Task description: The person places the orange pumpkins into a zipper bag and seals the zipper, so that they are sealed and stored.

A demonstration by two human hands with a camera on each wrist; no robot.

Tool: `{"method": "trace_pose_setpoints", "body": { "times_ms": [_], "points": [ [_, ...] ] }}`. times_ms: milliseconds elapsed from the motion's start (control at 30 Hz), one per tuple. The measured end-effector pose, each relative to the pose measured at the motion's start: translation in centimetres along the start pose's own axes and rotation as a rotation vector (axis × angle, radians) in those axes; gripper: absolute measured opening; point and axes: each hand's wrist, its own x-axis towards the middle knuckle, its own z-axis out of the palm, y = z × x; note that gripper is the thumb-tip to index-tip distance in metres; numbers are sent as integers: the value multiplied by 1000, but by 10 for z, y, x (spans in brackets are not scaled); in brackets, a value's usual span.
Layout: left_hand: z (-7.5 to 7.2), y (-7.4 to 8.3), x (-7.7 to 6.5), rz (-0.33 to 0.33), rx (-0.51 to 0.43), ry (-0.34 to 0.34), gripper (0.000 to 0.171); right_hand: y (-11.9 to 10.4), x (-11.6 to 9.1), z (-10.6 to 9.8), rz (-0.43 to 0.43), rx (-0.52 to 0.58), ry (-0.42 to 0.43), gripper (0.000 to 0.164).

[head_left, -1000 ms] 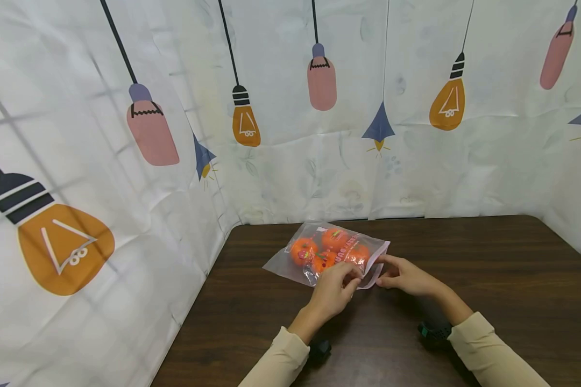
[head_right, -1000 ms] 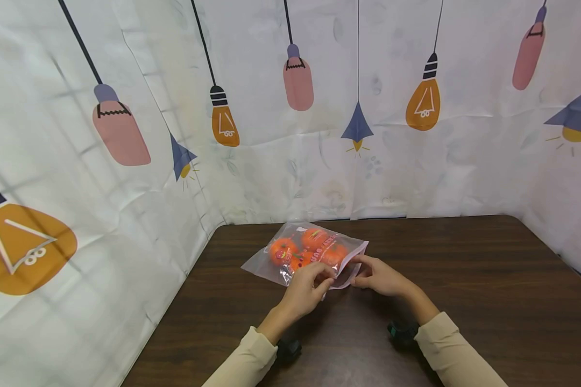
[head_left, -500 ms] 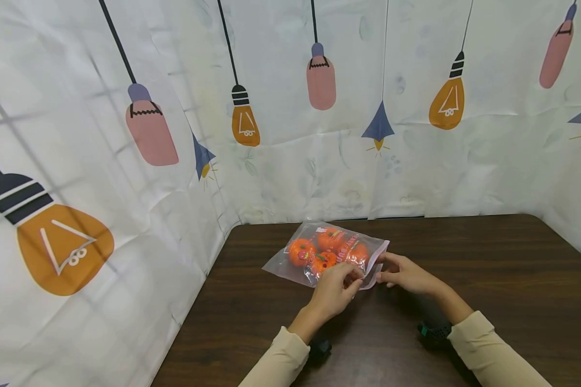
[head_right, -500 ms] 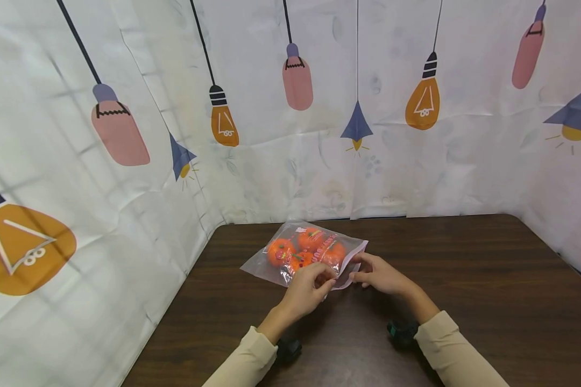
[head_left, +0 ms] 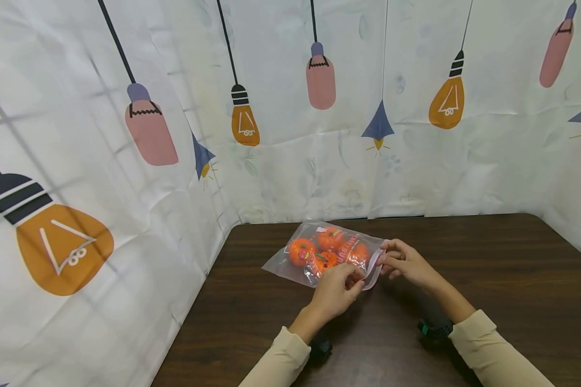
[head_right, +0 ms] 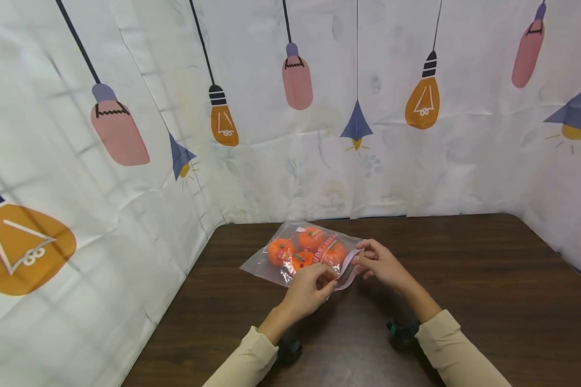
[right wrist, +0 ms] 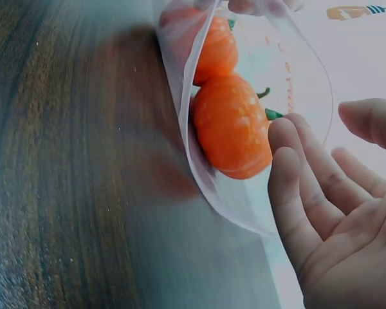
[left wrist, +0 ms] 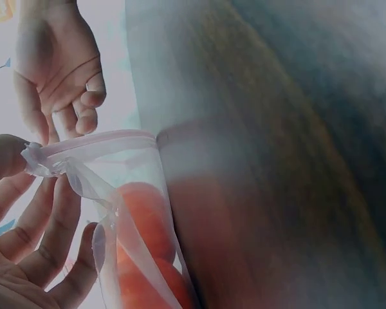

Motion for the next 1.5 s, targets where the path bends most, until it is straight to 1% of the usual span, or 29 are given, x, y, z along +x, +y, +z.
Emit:
{"method": "trace_pose_setpoints", "body": {
  "times_ms": [133,233,400,533,633,800,933,1100,1233,1367,1500],
  "points": [
    [0,1,0,3,33,-15,9,-1,0,1,-1,-24,-22,45],
    [1,2,0,-2,38,-38,10,-1,0,2,6,-28,-12,42],
    [1,4,0,-1,30,-98,12,-3,-1,2,27,-30,43,42],
    [0,6,0,29,46,-153,13,-5,-2,3,28,-32,70,42],
    [0,8,0,53,50,-196,13,-5,-2,2,36,-40,89,39],
    [0,10,0,64,50,-259,14,-2,-1,1,57,-74,127,35],
    [0,11,0,73,27,-302,17,0,1,1,81,-98,155,32],
    [0,11,-1,104,22,-327,21,4,2,-1,99,-128,185,31],
    [0,9,0,130,55,-351,22,6,1,-4,107,-149,205,31],
    [2,8,0,130,116,-377,21,7,1,-5,115,-157,208,31],
    [3,8,-1,126,182,-371,19,7,2,-7,126,-157,200,32]
  ]
}}
